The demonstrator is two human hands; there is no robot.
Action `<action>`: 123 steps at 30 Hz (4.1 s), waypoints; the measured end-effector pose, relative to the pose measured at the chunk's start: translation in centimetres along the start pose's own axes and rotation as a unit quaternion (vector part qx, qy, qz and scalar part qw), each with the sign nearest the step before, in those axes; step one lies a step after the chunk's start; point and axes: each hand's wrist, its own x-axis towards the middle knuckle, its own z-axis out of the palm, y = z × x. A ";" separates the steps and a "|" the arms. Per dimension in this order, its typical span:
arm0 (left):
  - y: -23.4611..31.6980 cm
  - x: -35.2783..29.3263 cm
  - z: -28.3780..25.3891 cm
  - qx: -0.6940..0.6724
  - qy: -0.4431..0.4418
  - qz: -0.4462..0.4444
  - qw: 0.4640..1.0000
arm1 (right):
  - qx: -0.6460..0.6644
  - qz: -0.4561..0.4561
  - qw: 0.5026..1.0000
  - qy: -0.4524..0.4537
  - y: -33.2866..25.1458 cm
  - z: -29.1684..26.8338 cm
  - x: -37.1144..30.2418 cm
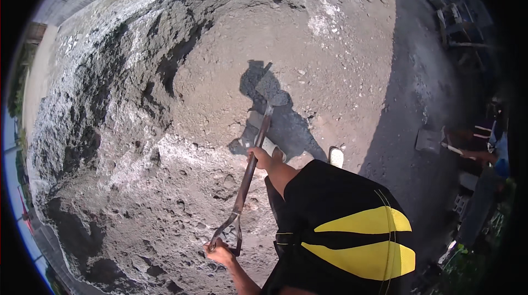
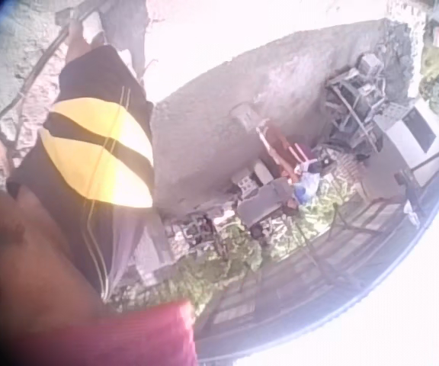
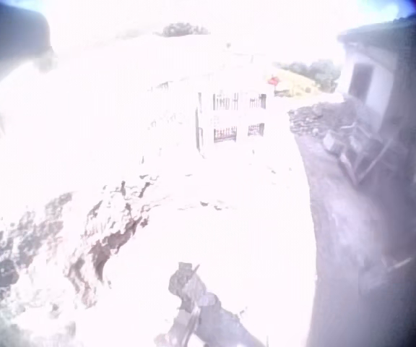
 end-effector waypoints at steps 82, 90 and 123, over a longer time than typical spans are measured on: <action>19.2 5.0 15.2 -0.718 -0.006 -0.149 0.680 | -0.804 -0.478 0.158 -0.315 -4.7 23.1 -24.5; -0.1 -5.4 20.8 -0.717 -0.039 -0.282 0.636 | -0.871 -0.352 0.088 -0.331 -1.4 6.6 -23.1; -6.6 -5.5 -1.2 -0.465 0.148 -0.400 0.776 | -0.886 -0.086 0.423 -0.172 -1.5 4.2 -4.2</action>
